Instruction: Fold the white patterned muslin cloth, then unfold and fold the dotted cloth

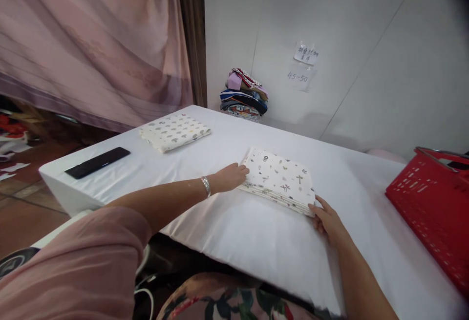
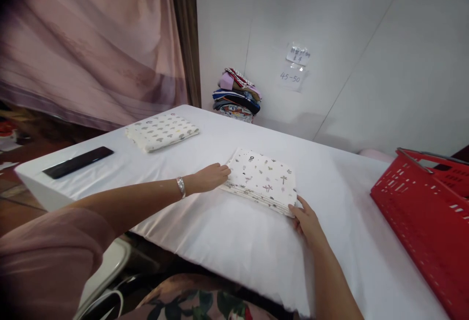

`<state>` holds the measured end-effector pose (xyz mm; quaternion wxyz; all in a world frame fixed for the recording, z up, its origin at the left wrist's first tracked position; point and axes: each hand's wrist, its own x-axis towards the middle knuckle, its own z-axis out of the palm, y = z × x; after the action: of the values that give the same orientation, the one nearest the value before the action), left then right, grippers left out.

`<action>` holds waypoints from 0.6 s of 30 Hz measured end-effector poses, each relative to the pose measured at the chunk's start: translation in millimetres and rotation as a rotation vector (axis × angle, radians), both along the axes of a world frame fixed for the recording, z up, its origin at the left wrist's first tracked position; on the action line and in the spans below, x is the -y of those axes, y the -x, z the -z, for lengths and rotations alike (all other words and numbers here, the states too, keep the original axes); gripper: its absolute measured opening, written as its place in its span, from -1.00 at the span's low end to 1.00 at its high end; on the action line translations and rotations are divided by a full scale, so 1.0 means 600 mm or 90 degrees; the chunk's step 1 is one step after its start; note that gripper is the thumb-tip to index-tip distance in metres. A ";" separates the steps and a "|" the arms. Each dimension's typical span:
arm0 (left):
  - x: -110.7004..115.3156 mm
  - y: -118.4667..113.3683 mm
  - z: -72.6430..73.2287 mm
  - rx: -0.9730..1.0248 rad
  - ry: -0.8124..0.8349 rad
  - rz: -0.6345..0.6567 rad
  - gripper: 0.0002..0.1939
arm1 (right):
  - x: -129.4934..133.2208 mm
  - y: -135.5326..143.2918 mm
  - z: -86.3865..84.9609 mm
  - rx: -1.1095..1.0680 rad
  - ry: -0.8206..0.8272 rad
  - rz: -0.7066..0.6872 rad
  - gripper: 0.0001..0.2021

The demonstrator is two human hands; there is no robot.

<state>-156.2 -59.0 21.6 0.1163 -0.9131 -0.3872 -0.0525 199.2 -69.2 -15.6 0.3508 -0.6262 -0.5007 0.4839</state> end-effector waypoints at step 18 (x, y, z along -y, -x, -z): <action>0.029 0.028 0.050 0.065 -0.096 -0.080 -0.74 | -0.007 -0.007 0.014 -0.032 -0.010 -0.004 -0.33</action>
<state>-173.1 -76.2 -8.4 0.1677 -0.8718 -0.4443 -0.1203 203.2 -65.1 -23.9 0.3663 -0.6093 -0.4976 0.4969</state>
